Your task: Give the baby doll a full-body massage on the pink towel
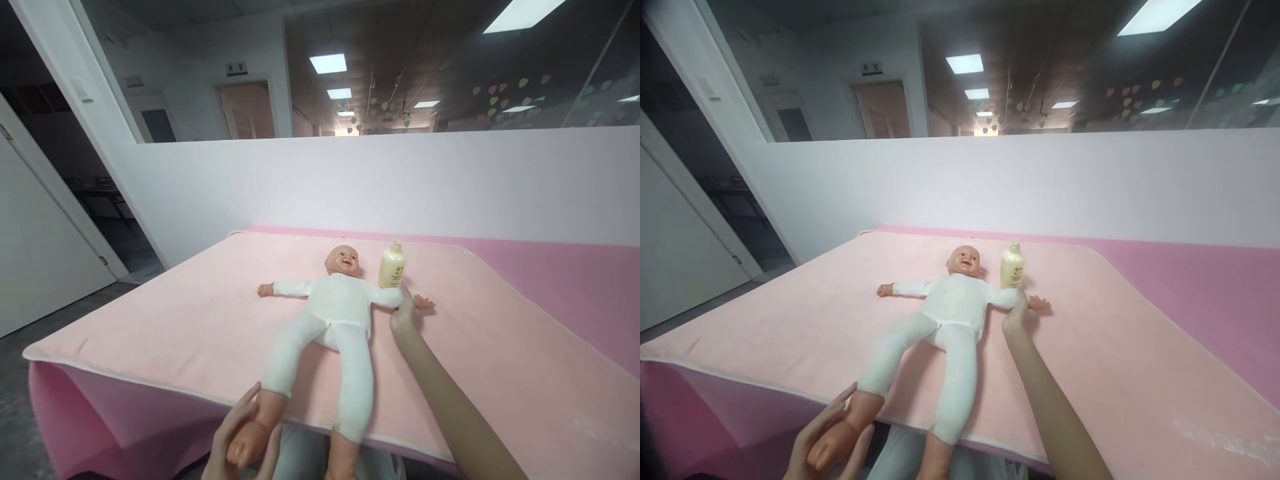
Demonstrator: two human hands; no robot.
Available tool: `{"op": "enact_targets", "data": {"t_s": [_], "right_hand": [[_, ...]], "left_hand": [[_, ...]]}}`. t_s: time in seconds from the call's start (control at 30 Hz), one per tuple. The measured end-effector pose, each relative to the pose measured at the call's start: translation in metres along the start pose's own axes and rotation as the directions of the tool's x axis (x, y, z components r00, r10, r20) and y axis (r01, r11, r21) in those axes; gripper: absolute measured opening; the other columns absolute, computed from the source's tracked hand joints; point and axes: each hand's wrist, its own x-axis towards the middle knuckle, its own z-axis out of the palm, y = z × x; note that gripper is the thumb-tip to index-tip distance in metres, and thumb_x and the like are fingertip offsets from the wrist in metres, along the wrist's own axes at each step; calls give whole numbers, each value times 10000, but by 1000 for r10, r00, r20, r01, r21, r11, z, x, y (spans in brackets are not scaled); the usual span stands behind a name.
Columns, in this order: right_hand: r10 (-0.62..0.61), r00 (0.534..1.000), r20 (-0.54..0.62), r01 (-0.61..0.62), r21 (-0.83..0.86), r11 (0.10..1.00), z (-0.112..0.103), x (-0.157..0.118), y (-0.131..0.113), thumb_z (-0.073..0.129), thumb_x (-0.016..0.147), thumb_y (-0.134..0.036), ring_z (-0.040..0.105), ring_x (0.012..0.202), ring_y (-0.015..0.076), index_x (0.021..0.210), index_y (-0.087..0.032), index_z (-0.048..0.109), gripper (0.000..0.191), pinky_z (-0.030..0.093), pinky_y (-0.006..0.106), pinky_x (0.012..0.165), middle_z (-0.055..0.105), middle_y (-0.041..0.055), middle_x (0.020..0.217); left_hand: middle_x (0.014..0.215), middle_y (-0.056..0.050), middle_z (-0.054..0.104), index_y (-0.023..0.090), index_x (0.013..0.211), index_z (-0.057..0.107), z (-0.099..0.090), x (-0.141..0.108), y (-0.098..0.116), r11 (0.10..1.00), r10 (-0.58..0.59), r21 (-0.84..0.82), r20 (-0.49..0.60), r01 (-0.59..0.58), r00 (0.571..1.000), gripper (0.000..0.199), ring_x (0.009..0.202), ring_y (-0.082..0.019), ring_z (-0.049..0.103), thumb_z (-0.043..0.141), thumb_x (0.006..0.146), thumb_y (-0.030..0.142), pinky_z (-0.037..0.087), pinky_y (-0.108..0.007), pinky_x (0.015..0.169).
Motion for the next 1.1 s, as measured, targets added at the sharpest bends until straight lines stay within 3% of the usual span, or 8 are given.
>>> {"op": "enact_targets", "data": {"t_s": [0.13, 0.27, 0.5, 0.57, 0.7, 0.83, 0.97, 1.1], "right_hand": [[-291, 954, 80, 287, 57, 956, 0, -18, -6, 572, 770, -368, 362, 1329, 178, 1411, -200, 170, 775, 477, 266, 947, 239, 119, 1498], [-516, 809, 282, 521, 61, 851, 0, -37, -14, 576, 776, -348, 485, 1206, 187, 1393, -228, 271, 698, 426, 312, 987, 446, 91, 1374], [-664, 313, 679, 920, -45, 388, 3, -48, -4, 436, 748, -88, 530, 908, 222, 1300, -227, 506, 574, 422, 391, 873, 620, 65, 918], [-642, 258, 722, 947, -58, 315, 4, -48, -2, 409, 717, -43, 519, 849, 218, 1295, -242, 519, 621, 421, 395, 852, 591, 55, 826], [-645, 349, 680, 886, -16, 463, 3, -45, -2, 430, 748, -100, 536, 955, 226, 1357, -246, 435, 626, 437, 399, 879, 605, 72, 987], [-612, 584, 533, 705, 42, 708, 4, -38, -3, 538, 765, -236, 527, 1129, 223, 1399, -235, 329, 668, 436, 377, 931, 539, 87, 1279], [-432, 805, 407, 461, 30, 887, 7, -29, 3, 671, 666, -361, 608, 982, 248, 1268, -169, 459, 666, 484, 384, 850, 634, 107, 1107], [-277, 890, 363, 245, 132, 961, 13, -20, 14, 725, 587, -344, 625, 925, 232, 1209, -152, 470, 699, 515, 352, 805, 643, 98, 1036]], "left_hand": [[1198, -110, 623, 210, 1005, 523, 19, 35, -4, 997, -34, -64, 77, 39, 996, 310, 1111, -249, 592, 662, 734, 266, 520, -365, 898], [1242, -124, 597, 215, 950, 494, 51, 72, -5, 992, -90, -69, 217, 107, 972, 274, 1115, -249, 588, 647, 732, 282, 519, -351, 850], [1048, -80, 678, 210, 905, 469, 95, 92, 6, 988, -150, 31, 464, 153, 873, 205, 752, -185, 653, 564, 730, 256, 491, -279, 627], [1072, -82, 669, 213, 890, 459, 99, 90, 10, 988, -148, 41, 468, 146, 871, 186, 739, -182, 649, 549, 730, 245, 484, -277, 621], [982, -63, 691, 218, 920, 467, 93, 84, 13, 987, -159, 89, 437, 133, 885, 198, 736, -196, 658, 551, 746, 264, 484, -283, 614], [1158, -87, 647, 227, 938, 480, 73, 71, 15, 996, -87, 49, 361, 75, 928, 243, 985, -226, 647, 598, 733, 281, 518, -301, 743], [1228, -110, 613, 225, 912, 490, 46, 53, 22, 996, -85, 38, 270, 77, 959, 252, 1064, -240, 622, 630, 712, 290, 531, -311, 795], [1173, -115, 645, 211, 880, 514, 25, 44, 24, 985, -162, 83, 178, 150, 971, 259, 1051, -253, 628, 657, 701, 333, 539, -327, 809]]}}
